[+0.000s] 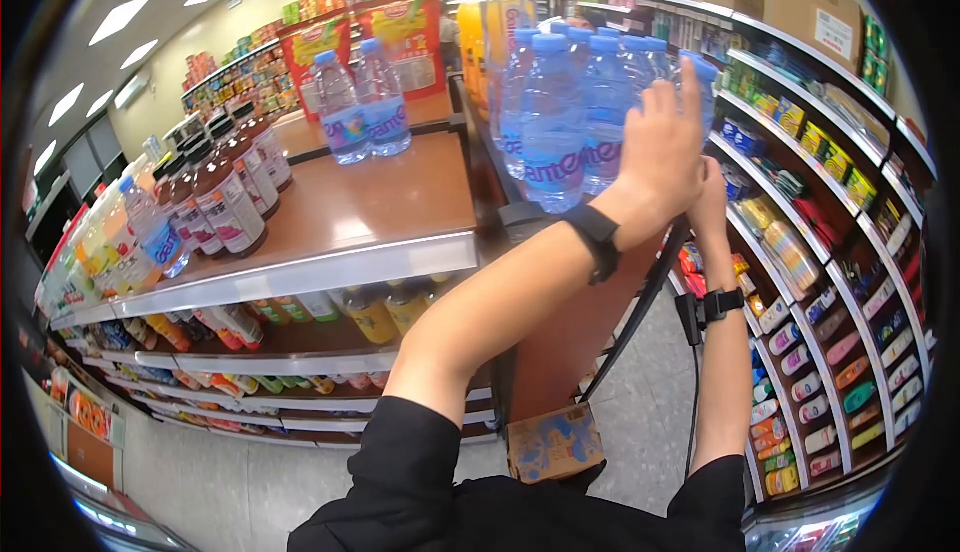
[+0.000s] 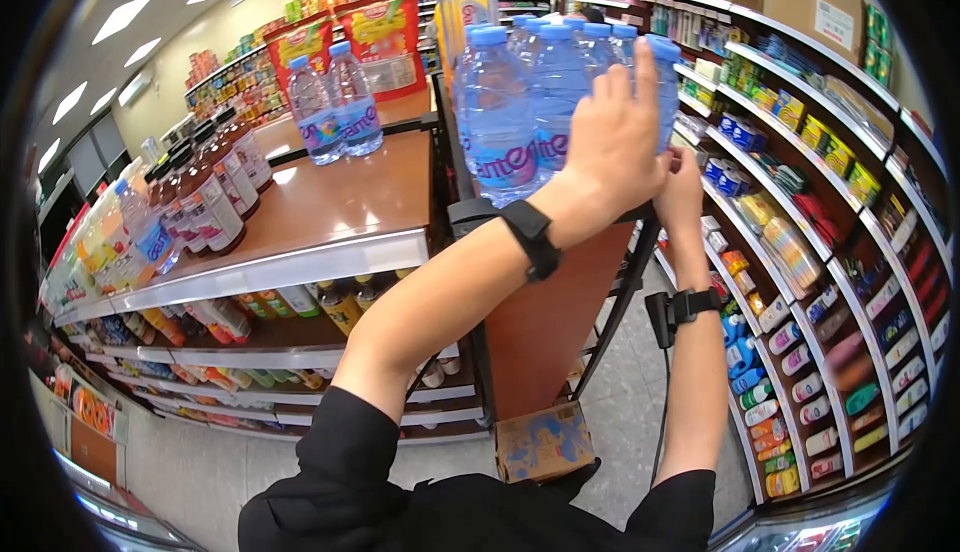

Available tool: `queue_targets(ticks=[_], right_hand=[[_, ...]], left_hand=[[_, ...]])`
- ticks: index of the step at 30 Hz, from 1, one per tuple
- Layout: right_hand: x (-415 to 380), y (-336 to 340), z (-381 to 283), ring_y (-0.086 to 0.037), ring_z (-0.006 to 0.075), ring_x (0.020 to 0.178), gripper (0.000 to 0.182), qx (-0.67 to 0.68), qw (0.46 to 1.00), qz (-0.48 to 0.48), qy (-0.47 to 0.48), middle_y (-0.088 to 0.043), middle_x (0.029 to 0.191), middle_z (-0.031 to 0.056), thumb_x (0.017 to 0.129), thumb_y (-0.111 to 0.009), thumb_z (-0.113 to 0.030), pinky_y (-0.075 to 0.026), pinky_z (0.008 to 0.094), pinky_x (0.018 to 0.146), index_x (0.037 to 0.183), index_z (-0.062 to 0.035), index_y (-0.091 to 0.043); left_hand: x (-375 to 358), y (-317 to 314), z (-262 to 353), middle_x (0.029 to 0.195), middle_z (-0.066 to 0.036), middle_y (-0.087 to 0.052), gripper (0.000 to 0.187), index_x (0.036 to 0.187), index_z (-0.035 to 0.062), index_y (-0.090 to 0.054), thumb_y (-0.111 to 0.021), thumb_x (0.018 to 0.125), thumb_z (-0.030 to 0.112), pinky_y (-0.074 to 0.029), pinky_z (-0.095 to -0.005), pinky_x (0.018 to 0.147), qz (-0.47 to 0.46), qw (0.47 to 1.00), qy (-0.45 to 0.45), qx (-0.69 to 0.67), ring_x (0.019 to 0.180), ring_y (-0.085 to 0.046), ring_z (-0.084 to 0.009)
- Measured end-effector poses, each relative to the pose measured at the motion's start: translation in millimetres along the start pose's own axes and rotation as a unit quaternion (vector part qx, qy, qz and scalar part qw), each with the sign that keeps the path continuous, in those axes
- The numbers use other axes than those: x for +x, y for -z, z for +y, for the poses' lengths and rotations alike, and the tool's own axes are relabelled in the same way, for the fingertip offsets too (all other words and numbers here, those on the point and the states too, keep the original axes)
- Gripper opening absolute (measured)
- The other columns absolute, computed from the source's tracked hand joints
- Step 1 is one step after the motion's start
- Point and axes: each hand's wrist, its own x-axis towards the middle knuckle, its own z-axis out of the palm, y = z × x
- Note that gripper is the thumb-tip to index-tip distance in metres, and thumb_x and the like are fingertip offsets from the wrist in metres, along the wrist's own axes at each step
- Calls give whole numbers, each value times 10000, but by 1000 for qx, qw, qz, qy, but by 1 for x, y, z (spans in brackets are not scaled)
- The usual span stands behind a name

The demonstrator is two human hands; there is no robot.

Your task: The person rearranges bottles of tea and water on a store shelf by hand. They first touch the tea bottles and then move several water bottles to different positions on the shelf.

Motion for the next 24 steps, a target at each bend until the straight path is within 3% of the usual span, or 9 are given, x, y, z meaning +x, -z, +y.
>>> queue_targets(ticks=[2,3,5,9,12,14,18,20,24], right_hand=[[0,-1,9,-676,167,826,395,-27,999,1,46,-735,965,138,1051,-570,-347,-537,326,739,1140,31,-638],[3,-2,13,-671,160,813,422,-44,997,9,57,-734,962,132,1051,-576,-375,-535,322,728,1144,33,-635],[9,-1,17,-657,152,788,507,-64,997,-3,34,-730,958,114,1044,-592,-452,-523,306,706,1172,37,-623],[10,0,17,-663,169,892,320,12,999,-27,-42,-730,1071,138,935,-618,-77,-508,296,745,1239,22,-613],[17,-2,34,-636,142,787,327,44,998,-28,-25,-725,1050,127,923,-568,-29,-490,284,662,1244,22,-602],[22,2,41,-605,144,707,407,31,998,-49,-27,-716,1028,135,855,-479,36,-483,292,613,1245,29,-593],[33,2,68,-625,168,736,425,33,999,-36,-23,-707,1053,148,849,-481,19,-501,297,629,1260,46,-587],[32,4,67,-689,226,950,406,17,1000,-23,-5,-705,1072,156,861,-490,2,-545,330,819,1250,50,-595],[16,-6,41,-683,248,1036,368,-24,996,66,58,-692,1124,166,888,-507,19,-525,351,937,1244,37,-598]], left_hand=[[3,1,2,1334,-358,-458,1206,1617,-2,-114,-846,694,259,-452,-537,966,83,988,-96,88,1189,-508,-445],[7,1,2,1451,-380,-358,1205,1616,2,-126,-845,687,268,-380,-573,1022,74,986,-106,106,1284,-437,-449],[14,1,0,1502,-385,-314,1091,1584,-13,-257,-820,704,302,-346,-585,1093,69,985,-100,121,1398,-347,-480],[17,3,-12,1505,-374,-326,950,1521,2,-393,-801,734,341,-306,-588,1133,49,987,-85,130,1439,-311,-484],[18,16,-13,1504,-368,-332,916,1514,1,-400,-772,757,361,-289,-606,1138,7,986,-100,130,1443,-298,-481],[16,30,-17,1501,-365,-337,878,1500,8,-420,-754,769,363,-271,-621,1142,20,987,-106,123,1449,-286,-480],[16,81,-33,1461,-332,-400,838,1479,36,-459,-725,788,429,-269,-628,1133,105,973,-140,147,1432,-313,-462],[22,121,-51,1400,-293,-477,773,1429,42,-509,-709,799,443,-286,-617,1124,114,975,-93,168,1399,-375,-433],[29,190,-120,1303,-231,-568,679,1373,33,-547,-674,810,390,-365,-557,1106,107,968,5,225,1309,-492,-378]])
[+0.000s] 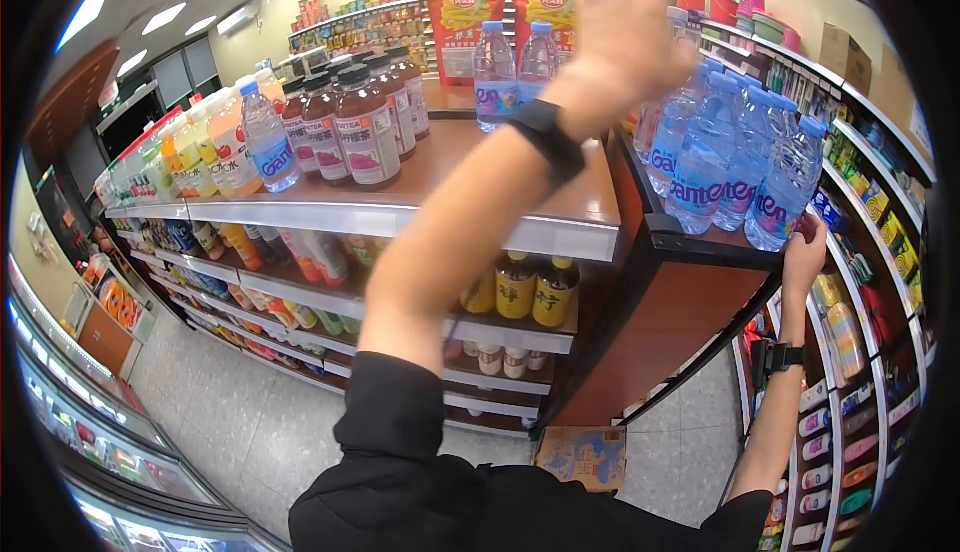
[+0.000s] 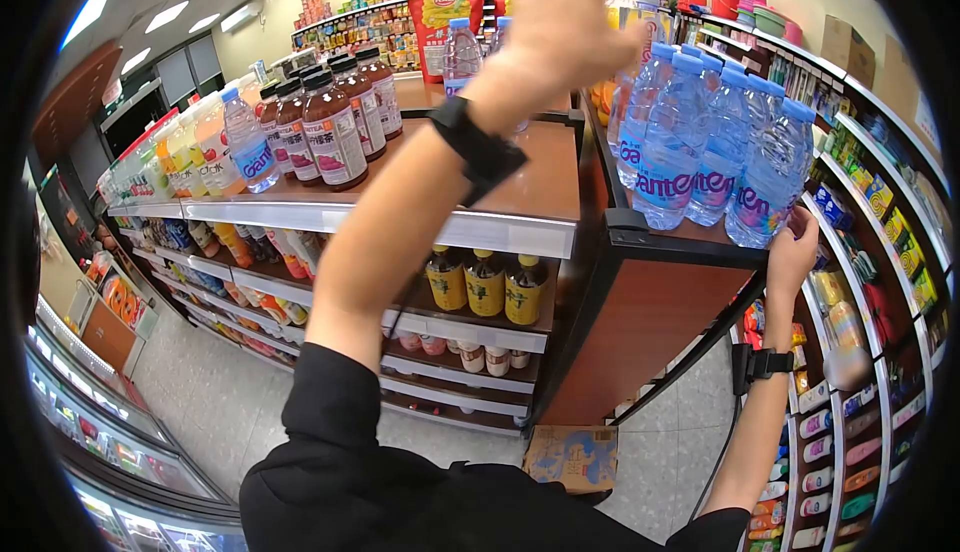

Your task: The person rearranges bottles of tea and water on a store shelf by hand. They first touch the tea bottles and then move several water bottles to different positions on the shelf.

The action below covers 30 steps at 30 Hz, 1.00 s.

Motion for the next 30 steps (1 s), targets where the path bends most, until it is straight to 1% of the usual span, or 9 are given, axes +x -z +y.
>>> queue_targets(ticks=[8,14,19,22,24,25,26,28,30], right_hand=[[-23,-13,-36,-628,245,1150,372,94,988,115,-32,-637,1212,157,888,-516,64,-471,360,1040,1258,39,-555],[-29,-9,-44,-660,243,1087,320,90,988,125,-28,-666,1137,145,888,-504,48,-496,353,1002,1196,37,-592],[-28,-5,-29,-656,207,982,279,76,992,96,-18,-676,1079,127,887,-509,40,-510,335,925,1142,36,-621],[-25,-4,-21,-648,191,968,259,82,993,86,-28,-675,1054,112,895,-504,24,-511,328,905,1118,42,-634],[-23,-2,-16,-646,192,973,262,69,994,85,-12,-676,1055,112,900,-508,22,-508,325,908,1125,45,-640],[-20,-2,-9,-643,193,986,275,65,995,82,-6,-678,1070,117,896,-515,21,-503,322,915,1138,50,-640],[-20,-2,-7,-648,193,990,271,74,994,81,-16,-688,1074,115,893,-516,17,-501,321,920,1125,52,-651],[-15,-2,3,-652,191,976,259,57,995,78,-14,-697,1053,104,894,-513,9,-502,320,915,1100,50,-665],[-10,-3,14,-655,189,965,251,60,995,82,5,-705,1041,97,896,-515,2,-503,316,908,1084,43,-676]], left_hand=[[-7,5,-171,1336,-306,-605,851,1470,-52,-473,-693,799,423,-441,-467,1121,-149,967,206,28,1339,-530,-413],[-12,-21,-179,1452,-283,-497,930,1538,6,-350,-722,794,421,-447,-455,1123,-166,937,300,68,1368,-496,-406],[-21,-41,-205,1256,-295,-657,888,1493,-10,-357,-759,787,349,-493,-421,1051,-135,930,336,-67,1203,-644,-393],[-23,-53,-218,1226,-237,-695,1008,1541,-19,-289,-804,757,350,-526,-388,998,-131,930,345,-8,1162,-680,-345],[-24,-54,-222,1161,-218,-729,922,1441,-41,-474,-848,728,409,-549,-387,957,-125,923,362,28,1108,-706,-335],[-25,-48,-232,1322,-256,-645,934,1414,-68,-477,-865,732,439,-517,-395,1051,-183,905,382,-40,1240,-638,-347],[-26,-35,-232,1317,-221,-663,819,1268,-36,-660,-877,692,505,-516,-392,1053,-228,895,378,-66,1250,-634,-334],[-35,-38,-238,1294,-205,-680,725,1124,1,-753,-878,662,546,-508,-392,1064,-158,914,373,-7,1261,-629,-313],[-39,-19,-222,1308,-203,-670,846,1251,-14,-681,-884,648,544,-504,-392,1069,-169,912,375,0,1264,-627,-306]])
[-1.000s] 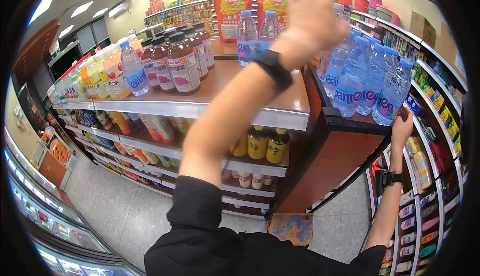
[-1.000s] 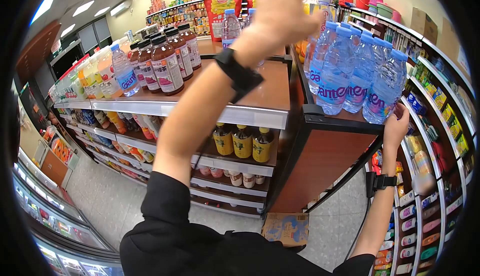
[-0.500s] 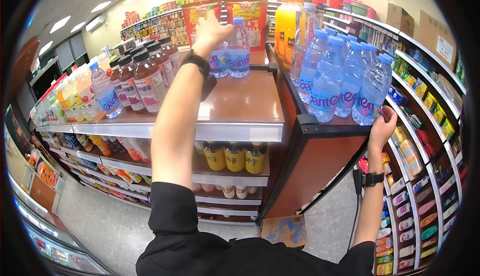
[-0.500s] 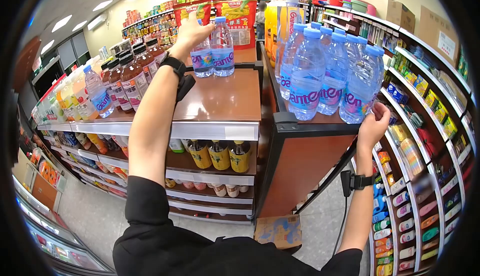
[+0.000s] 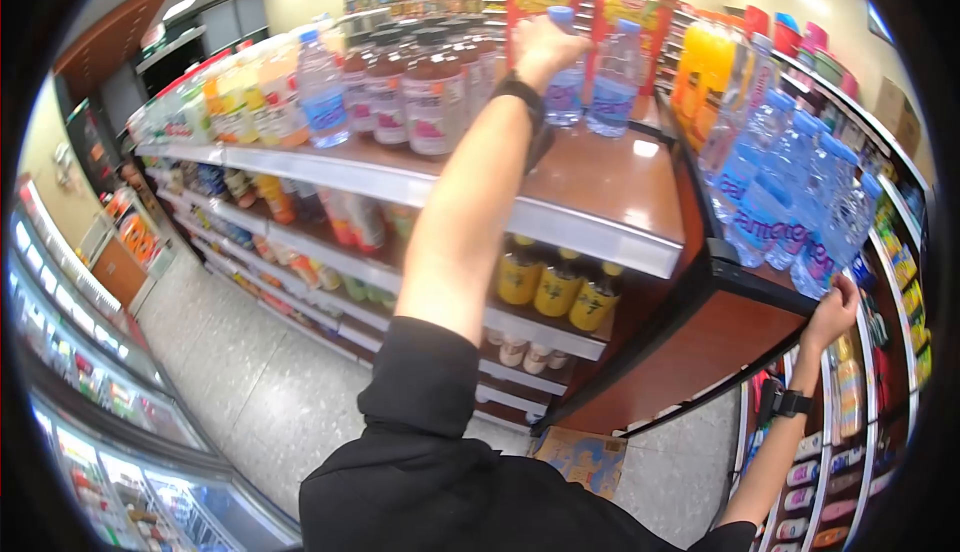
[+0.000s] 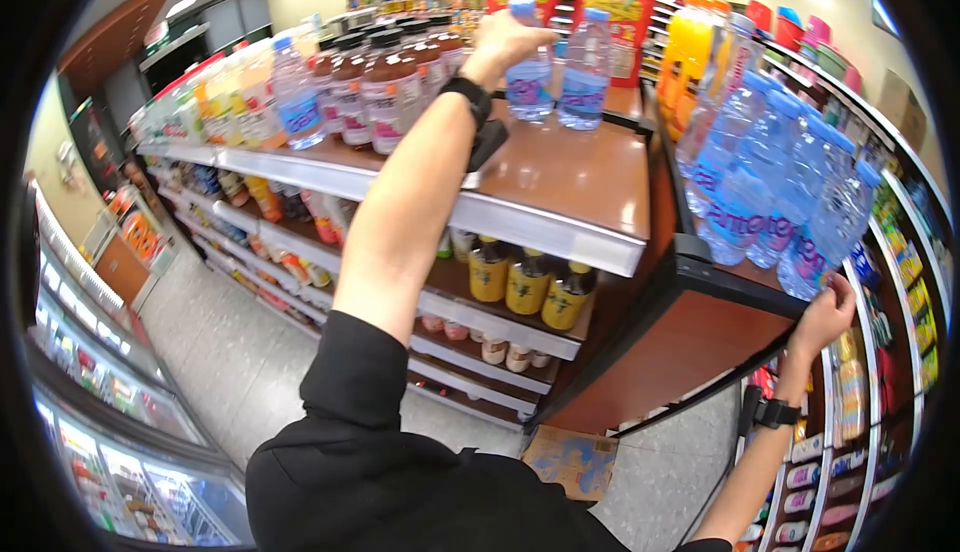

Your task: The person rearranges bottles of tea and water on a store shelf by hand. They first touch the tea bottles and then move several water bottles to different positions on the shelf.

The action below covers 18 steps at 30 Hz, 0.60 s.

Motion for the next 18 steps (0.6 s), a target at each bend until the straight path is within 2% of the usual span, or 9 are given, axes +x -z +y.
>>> queue_targets(ticks=[2,4,6,8,10,13,14,17,18], right_hand=[[12,0,26,-654,187,963,233,-20,1000,-7,21,-707,1061,96,925,-531,-28,-504,317,905,1093,38,-678],[18,-1,45,-645,178,948,228,3,1000,-10,27,-701,1062,85,947,-549,-54,-506,315,891,1110,35,-680],[17,-1,33,-648,174,962,235,-21,1000,-8,-13,-703,1076,78,957,-560,-77,-506,312,893,1127,27,-685],[17,-3,32,-661,186,985,250,-50,999,-6,-7,-712,1089,79,959,-556,-86,-504,317,909,1143,18,-690],[17,-6,25,-671,204,1005,251,-52,999,-9,-3,-720,1095,92,957,-558,-97,-501,328,929,1133,16,-696],[20,-5,32,-681,239,1004,257,-90,996,-10,7,-730,1087,110,933,-562,-92,-501,344,944,1115,18,-707],[20,-6,41,-684,243,998,264,-84,996,-8,10,-731,1081,109,919,-561,-87,-502,347,943,1113,16,-709],[16,0,30,-684,239,994,295,-88,995,-28,28,-731,1066,111,871,-551,-63,-502,344,944,1104,24,-708],[16,1,30,-683,236,997,304,-77,996,-33,27,-730,1063,114,858,-548,-57,-502,341,946,1103,30,-706]], left_hand=[[10,-17,-23,1328,-204,-655,920,1341,-20,-593,-897,644,497,-502,-396,1072,-34,986,-9,-165,1257,-630,-311],[-2,-24,-18,990,-114,-761,503,1062,60,-724,-917,672,314,-605,-393,796,43,990,-44,-127,944,-739,-212],[-52,9,11,1131,-140,-736,632,1177,60,-680,-923,666,340,-603,-395,824,-33,989,7,-142,982,-735,-234],[-70,14,26,1216,-155,-706,694,1247,53,-637,-916,682,344,-607,-404,855,-31,995,-38,-82,1041,-722,-261],[-85,27,38,1154,-152,-724,592,1198,36,-664,-892,730,318,-645,-390,686,9,996,-87,-16,982,-737,-258],[-104,64,50,1003,-87,-750,439,1124,46,-700,-862,793,283,-636,-428,602,-59,968,-73,-232,898,-738,-203],[-96,63,45,919,-90,-757,374,980,64,-753,-864,709,298,-632,-357,555,-24,953,-108,-283,766,-744,-175],[-125,110,58,895,-98,-748,446,1061,19,-745,-879,751,311,-622,-315,593,15,960,-179,-216,768,-739,-172],[-153,140,66,865,-71,-724,270,1091,32,-737,-751,915,237,-546,-311,766,30,905,-360,-224,811,-672,-163]])
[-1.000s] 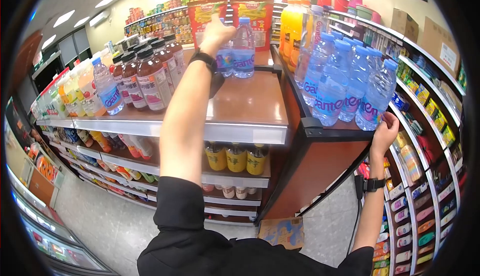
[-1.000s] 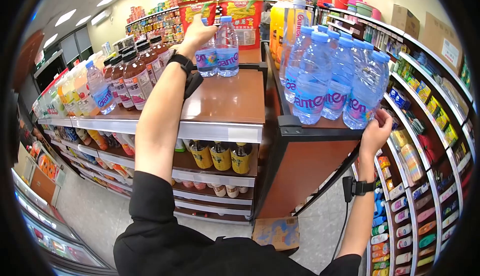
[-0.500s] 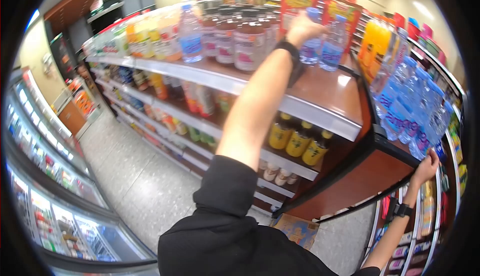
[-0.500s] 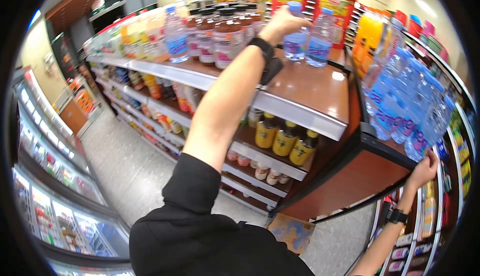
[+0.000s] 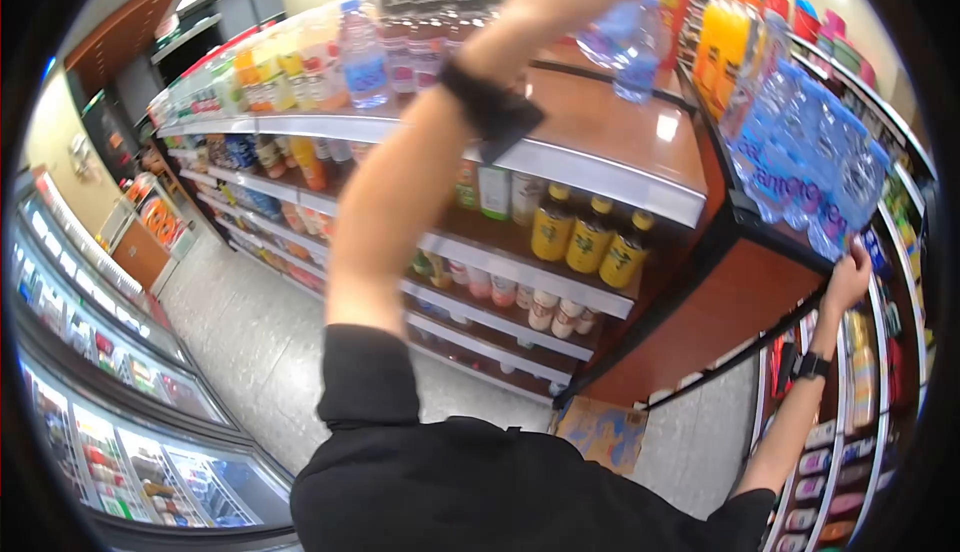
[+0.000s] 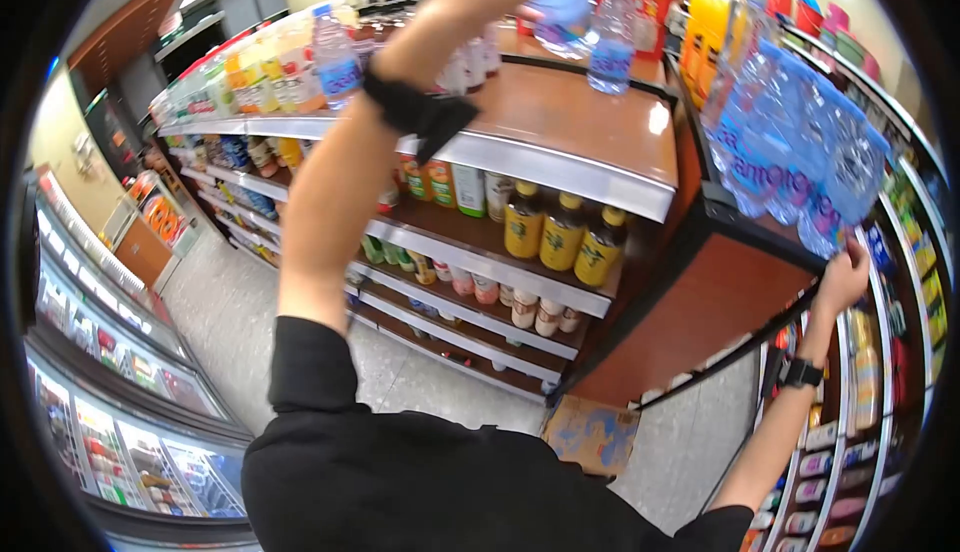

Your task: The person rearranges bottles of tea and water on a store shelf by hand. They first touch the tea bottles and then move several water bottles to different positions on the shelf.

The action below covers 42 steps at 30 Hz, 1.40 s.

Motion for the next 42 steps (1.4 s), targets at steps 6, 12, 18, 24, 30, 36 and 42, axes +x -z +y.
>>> queue_targets(ticks=[6,12,18,24,30,36,42], right_hand=[[-7,3,-14,-676,212,1014,320,56,997,-14,-41,-716,1096,118,869,-530,-17,-502,314,946,1140,51,-687],[3,-5,42,-653,184,1087,326,69,997,-25,-10,-707,1177,87,903,-553,-13,-476,311,992,1197,18,-690],[24,-14,139,-618,182,1185,363,19,999,-30,26,-680,1256,91,980,-546,-110,-444,311,1049,1302,17,-656],[14,-12,125,-605,171,1197,374,93,992,-77,-30,-660,1294,59,1040,-508,-203,-437,312,1061,1328,-7,-644],[22,-10,146,-593,190,1241,386,62,992,-107,32,-664,1301,83,1048,-455,-180,-418,324,1085,1321,15,-647],[13,-4,132,-630,199,1177,356,-17,996,-54,64,-699,1218,87,1043,-516,-190,-464,327,1025,1287,23,-665],[14,3,132,-624,187,1178,346,9,998,-56,23,-677,1275,73,1035,-494,-144,-458,318,1029,1309,5,-646]], left_hand=[[-75,69,72,1070,-113,-743,398,1198,24,-695,-786,888,257,-625,-334,659,62,993,101,-19,987,-726,-188],[-188,105,137,1294,-117,-638,524,1277,24,-643,-851,798,74,-548,-330,939,62,975,215,-4,1132,-646,-197],[-275,82,100,1121,-43,-698,530,1297,51,-618,-859,836,154,-530,-311,931,-14,890,452,-57,1051,-650,-128],[-318,39,-10,1108,-65,-685,530,1319,15,-566,-826,880,160,-593,-243,631,174,857,474,-99,931,-671,-113],[-326,13,-103,1027,-66,-705,390,1160,-2,-634,-816,853,157,-569,-284,722,229,856,464,-9,914,-678,-138],[-308,13,-136,1081,-107,-723,392,1179,-17,-622,-780,854,137,-530,-346,914,157,858,486,59,984,-686,-189],[-315,11,-177,1054,-234,-737,661,1308,-50,-527,-785,853,354,-560,-429,875,106,897,389,180,975,-722,-399]])
